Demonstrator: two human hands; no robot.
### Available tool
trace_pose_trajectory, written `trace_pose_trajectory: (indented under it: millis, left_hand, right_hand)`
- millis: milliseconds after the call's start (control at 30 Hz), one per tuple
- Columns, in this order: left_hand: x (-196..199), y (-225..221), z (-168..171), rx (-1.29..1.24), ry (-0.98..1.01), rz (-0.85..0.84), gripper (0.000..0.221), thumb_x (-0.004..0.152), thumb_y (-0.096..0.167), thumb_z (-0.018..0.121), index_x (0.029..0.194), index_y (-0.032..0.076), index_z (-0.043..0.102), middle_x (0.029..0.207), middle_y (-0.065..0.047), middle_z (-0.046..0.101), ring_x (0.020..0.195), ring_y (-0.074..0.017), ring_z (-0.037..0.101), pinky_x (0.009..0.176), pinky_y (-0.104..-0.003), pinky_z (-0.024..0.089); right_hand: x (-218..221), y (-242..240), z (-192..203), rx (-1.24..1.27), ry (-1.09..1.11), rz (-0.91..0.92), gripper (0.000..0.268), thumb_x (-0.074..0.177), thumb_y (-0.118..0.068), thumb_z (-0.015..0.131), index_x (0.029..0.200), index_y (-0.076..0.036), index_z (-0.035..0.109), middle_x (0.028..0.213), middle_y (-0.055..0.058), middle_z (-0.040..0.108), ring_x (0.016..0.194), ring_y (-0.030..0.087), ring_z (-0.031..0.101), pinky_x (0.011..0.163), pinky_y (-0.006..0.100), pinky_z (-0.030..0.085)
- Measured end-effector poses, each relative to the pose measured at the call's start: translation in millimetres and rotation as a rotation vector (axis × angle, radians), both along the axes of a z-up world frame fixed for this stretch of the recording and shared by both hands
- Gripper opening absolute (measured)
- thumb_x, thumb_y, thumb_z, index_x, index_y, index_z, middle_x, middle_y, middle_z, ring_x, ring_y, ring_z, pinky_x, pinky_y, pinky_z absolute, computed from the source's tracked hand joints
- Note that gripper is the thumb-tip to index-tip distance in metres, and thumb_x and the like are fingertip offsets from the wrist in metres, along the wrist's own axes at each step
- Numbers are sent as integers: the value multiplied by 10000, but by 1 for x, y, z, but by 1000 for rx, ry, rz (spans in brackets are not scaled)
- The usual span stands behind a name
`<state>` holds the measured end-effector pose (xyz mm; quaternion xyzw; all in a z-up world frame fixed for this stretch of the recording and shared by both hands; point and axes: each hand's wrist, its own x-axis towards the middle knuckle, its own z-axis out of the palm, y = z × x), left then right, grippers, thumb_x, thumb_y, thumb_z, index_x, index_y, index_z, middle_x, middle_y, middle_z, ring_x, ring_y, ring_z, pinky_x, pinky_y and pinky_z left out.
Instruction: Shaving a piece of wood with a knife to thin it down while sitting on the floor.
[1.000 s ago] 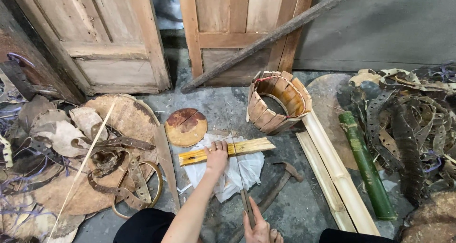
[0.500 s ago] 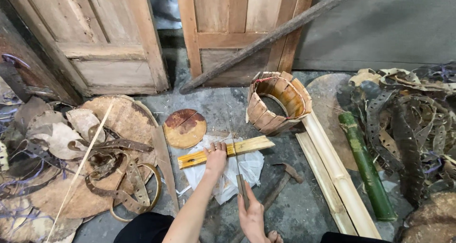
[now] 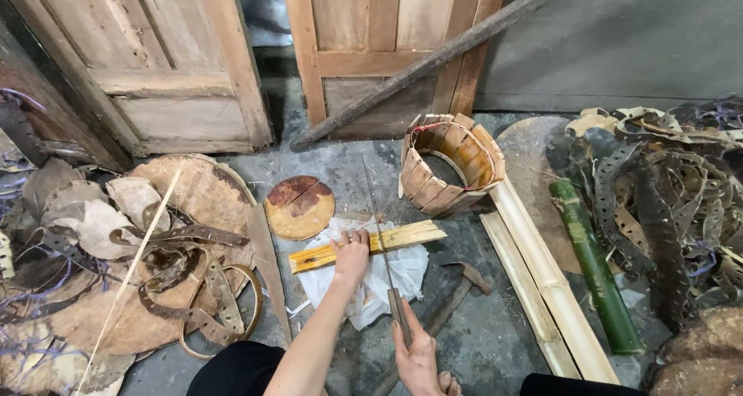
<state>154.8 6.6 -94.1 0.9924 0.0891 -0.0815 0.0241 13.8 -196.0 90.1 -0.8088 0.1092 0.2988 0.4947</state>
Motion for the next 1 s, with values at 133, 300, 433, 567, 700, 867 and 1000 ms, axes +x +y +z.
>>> trace_pose_trajectory:
  millis: [133, 300, 433, 567, 700, 867, 1000]
  left_hand:
    - [2, 2, -2, 14, -77, 0, 401, 977, 117, 429, 1375, 106, 474, 1327, -109, 572, 1305, -419, 476, 1003, -804, 364]
    - [0, 1, 18, -52, 45, 7, 497, 968, 31, 437, 1461, 79, 414, 1456, -142, 519, 1408, -467, 410, 1054, -793, 330]
    - [1, 0, 12, -86, 68, 16, 479, 960, 8, 434, 1435, 61, 417, 1452, -155, 508, 1406, -473, 397, 1055, -809, 310]
    - [-3, 3, -3, -7, 15, -33, 424, 993, 76, 393, 1415, 92, 427, 1472, -163, 477, 1385, -474, 398, 1045, -806, 306]
    - [-2, 3, -12, 6, -6, -47, 452, 990, 80, 376, 1441, 99, 411, 1531, -200, 438, 1403, -510, 375, 1055, -807, 292]
    - [0, 5, -21, 23, -43, -45, 468, 989, 77, 363, 1452, 103, 430, 1521, -213, 449, 1413, -518, 368, 1053, -805, 303]
    - [-2, 1, -36, 83, -171, -20, 484, 971, 107, 382, 1453, 109, 426, 1469, -174, 510, 1380, -493, 434, 1026, -796, 355]
  right_hand:
    - [4, 4, -6, -26, -7, -11, 618, 1009, -357, 568, 1609, -371, 424, 469, 1, 380, 428, 102, 240, 498, 348, 282]
    - [1, 4, -21, -76, -26, 68, 659, 1035, -345, 533, 1651, -331, 300, 440, 15, 426, 387, 97, 274, 481, 325, 312]
    - [-5, -4, -13, -40, -53, 21, 635, 1017, -346, 556, 1626, -360, 376, 441, 10, 386, 398, 100, 225, 478, 344, 275]
    - [-11, 3, 22, -223, 36, 71, 616, 1006, -481, 503, 1606, -467, 362, 449, -23, 380, 364, 89, 234, 459, 311, 282]
    - [-11, -1, -2, -70, -31, -1, 616, 999, -427, 539, 1603, -404, 425, 437, 10, 341, 394, 102, 246, 504, 348, 294]
    - [-4, 5, -12, -66, -110, -58, 608, 991, -390, 557, 1589, -357, 453, 498, 8, 518, 436, 93, 325, 520, 324, 358]
    - [7, 4, -24, -16, -255, -21, 640, 998, -423, 528, 1613, -283, 416, 442, -29, 391, 389, 71, 233, 410, 313, 290]
